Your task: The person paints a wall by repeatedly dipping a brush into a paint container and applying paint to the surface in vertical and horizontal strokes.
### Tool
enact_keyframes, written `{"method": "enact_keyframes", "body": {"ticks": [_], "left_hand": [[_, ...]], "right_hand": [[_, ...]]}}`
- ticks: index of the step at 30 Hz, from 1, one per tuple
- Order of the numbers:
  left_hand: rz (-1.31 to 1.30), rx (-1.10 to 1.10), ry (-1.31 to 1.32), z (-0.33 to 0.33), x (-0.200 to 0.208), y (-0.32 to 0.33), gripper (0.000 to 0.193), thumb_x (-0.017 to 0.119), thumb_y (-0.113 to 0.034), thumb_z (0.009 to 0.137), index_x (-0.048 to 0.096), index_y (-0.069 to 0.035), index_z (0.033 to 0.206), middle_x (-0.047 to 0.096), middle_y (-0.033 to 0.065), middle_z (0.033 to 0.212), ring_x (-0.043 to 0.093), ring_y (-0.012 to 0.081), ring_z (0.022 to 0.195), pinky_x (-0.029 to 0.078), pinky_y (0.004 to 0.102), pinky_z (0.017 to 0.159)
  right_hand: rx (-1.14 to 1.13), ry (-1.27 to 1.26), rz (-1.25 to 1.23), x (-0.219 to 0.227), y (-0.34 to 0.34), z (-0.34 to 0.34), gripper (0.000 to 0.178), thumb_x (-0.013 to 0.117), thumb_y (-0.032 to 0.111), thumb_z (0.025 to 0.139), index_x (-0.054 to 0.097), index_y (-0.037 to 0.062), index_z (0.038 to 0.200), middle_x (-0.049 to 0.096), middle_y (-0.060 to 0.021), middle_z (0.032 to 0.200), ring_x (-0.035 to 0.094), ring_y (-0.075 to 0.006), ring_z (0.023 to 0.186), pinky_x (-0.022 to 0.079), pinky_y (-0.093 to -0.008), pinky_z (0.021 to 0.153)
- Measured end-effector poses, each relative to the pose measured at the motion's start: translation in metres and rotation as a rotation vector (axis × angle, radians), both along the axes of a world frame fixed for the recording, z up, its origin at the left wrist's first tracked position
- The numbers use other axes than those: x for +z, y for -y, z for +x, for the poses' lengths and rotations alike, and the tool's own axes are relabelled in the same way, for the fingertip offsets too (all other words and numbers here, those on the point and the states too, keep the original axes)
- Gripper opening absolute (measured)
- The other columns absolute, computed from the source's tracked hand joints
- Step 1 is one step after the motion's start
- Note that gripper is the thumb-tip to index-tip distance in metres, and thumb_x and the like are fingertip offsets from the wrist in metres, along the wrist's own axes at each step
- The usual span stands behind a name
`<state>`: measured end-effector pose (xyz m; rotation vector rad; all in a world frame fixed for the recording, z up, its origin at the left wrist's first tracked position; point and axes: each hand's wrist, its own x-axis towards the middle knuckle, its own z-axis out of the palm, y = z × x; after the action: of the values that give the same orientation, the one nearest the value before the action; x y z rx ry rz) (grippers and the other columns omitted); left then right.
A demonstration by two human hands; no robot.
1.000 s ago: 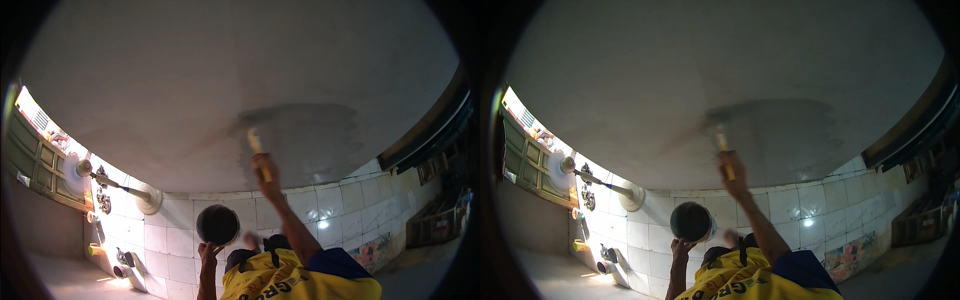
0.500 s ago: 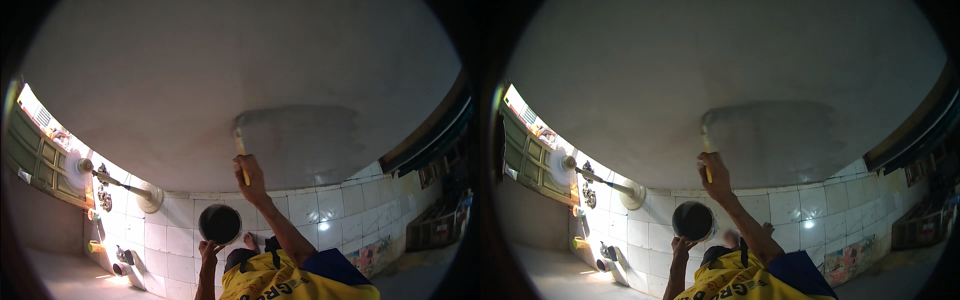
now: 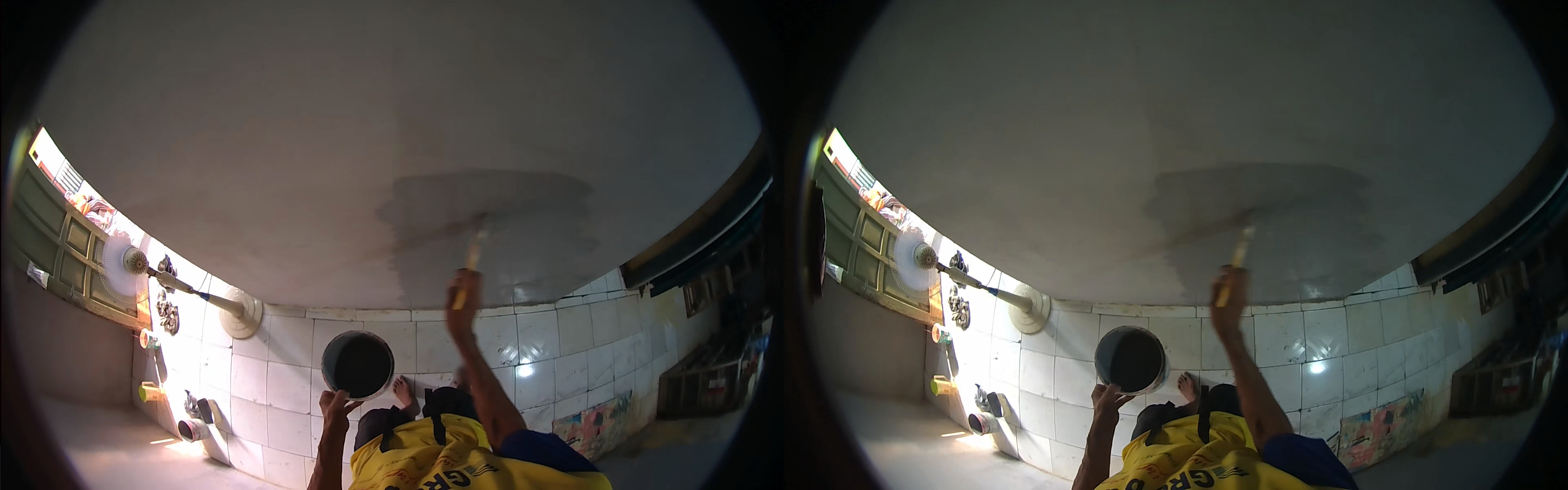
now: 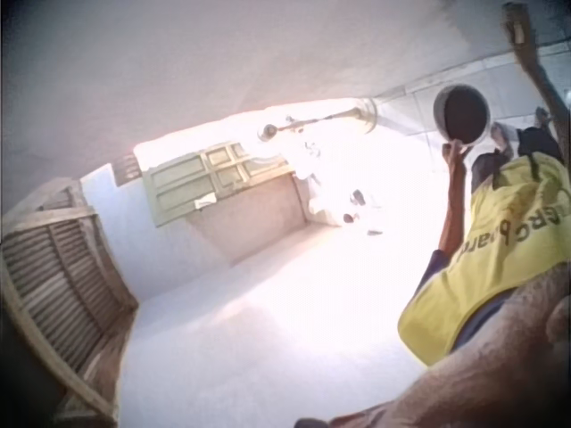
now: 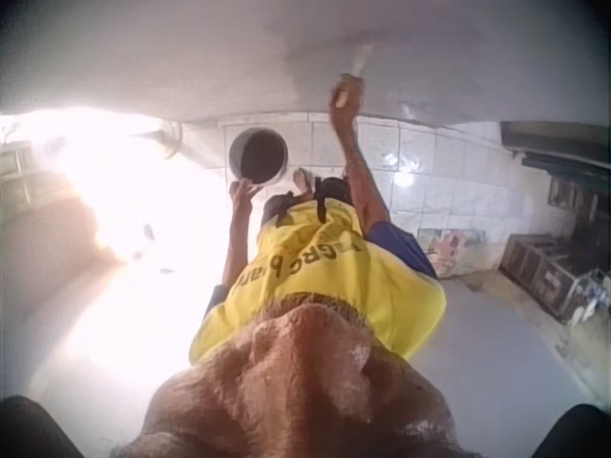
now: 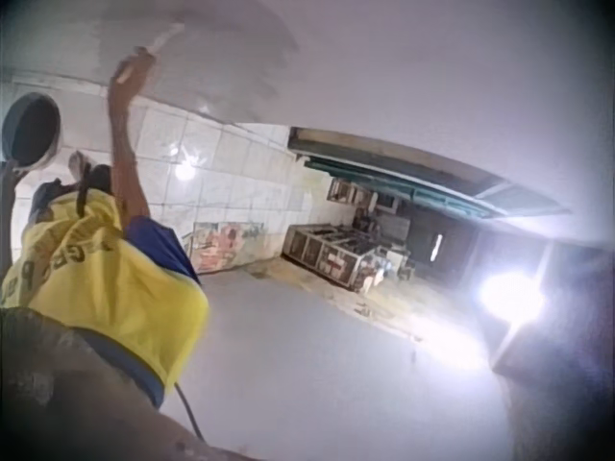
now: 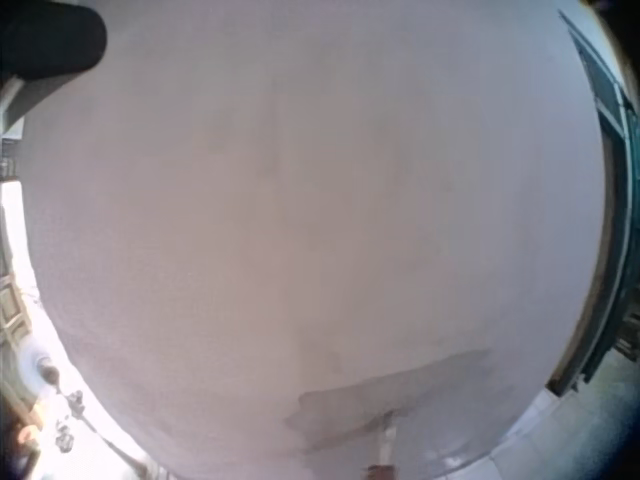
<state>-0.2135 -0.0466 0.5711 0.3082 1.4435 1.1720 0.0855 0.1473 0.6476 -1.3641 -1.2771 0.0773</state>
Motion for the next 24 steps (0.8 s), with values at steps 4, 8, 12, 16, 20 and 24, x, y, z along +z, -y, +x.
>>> {"method": "enact_keyframes", "body": {"ticks": [4,8,12,16,20,24], "left_hand": [[-0.036,0.011,-0.029,-0.003,0.001,0.005,0.035,0.064,-0.012,0.077,0.041,0.007,0.095,0.055,0.0195,0.094,0.066,0.0322,0.084,0.061,0.047,0.074],[-0.066,0.02,-0.034,-0.009,0.004,0.011,0.033,0.063,-0.011,0.082,0.039,0.005,0.097,0.055,0.0194,0.093,0.066,0.0324,0.085,0.061,0.0481,0.074],[-0.058,0.0,-0.061,-0.017,0.004,0.016,0.032,0.062,-0.014,0.085,0.037,0.002,0.096,0.055,0.0189,0.092,0.067,0.031,0.083,0.06,0.0485,0.077],[-0.043,0.0,-0.049,-0.024,-0.007,0.019,0.033,0.063,-0.016,0.085,0.037,0.002,0.096,0.055,0.0191,0.092,0.067,0.0309,0.083,0.059,0.0487,0.078],[-0.023,-0.055,-0.031,-0.021,-0.007,0.014,0.036,0.065,-0.019,0.083,0.038,0.002,0.095,0.054,0.0174,0.09,0.066,0.0293,0.083,0.059,0.048,0.078],[-0.029,-0.038,-0.062,-0.012,0.001,0.005,0.037,0.066,-0.02,0.081,0.039,0.002,0.095,0.053,0.0144,0.088,0.066,0.0275,0.082,0.06,0.0472,0.077]], "right_hand": [[0.311,-0.045,-0.227,-0.012,-0.008,-0.086,0.03,0.065,0.0,0.079,0.052,0.0064,0.105,0.054,-0.0153,0.098,0.057,-0.0352,0.088,0.048,-0.0415,0.074],[0.528,0.058,-0.16,-0.01,-0.004,-0.085,0.027,0.064,0.0,0.08,0.054,0.0072,0.104,0.056,-0.0147,0.095,0.057,-0.0336,0.09,0.046,-0.0417,0.078],[0.369,-0.064,-0.088,-0.035,0.001,0.002,0.027,0.061,-0.002,0.08,0.057,0.0056,0.105,0.058,-0.0142,0.098,0.06,-0.0321,0.087,0.048,-0.0404,0.075],[0.087,0.011,-0.045,-0.025,0.02,0.065,0.018,0.053,0.002,0.088,0.055,0.0042,0.106,0.057,-0.0137,0.098,0.059,-0.028,0.085,0.047,-0.0363,0.071],[-0.03,-0.075,0.036,-0.025,0.002,0.043,0.019,0.047,0.019,0.098,0.052,0.0032,0.107,0.053,-0.011,0.103,0.053,-0.0218,0.089,0.043,-0.0335,0.078],[0.267,-0.045,-0.014,-0.002,-0.008,-0.054,0.028,0.058,-0.001,0.081,0.053,0.0065,0.108,0.053,-0.0131,0.098,0.056,-0.0297,0.086,0.046,-0.0361,0.074]]}}
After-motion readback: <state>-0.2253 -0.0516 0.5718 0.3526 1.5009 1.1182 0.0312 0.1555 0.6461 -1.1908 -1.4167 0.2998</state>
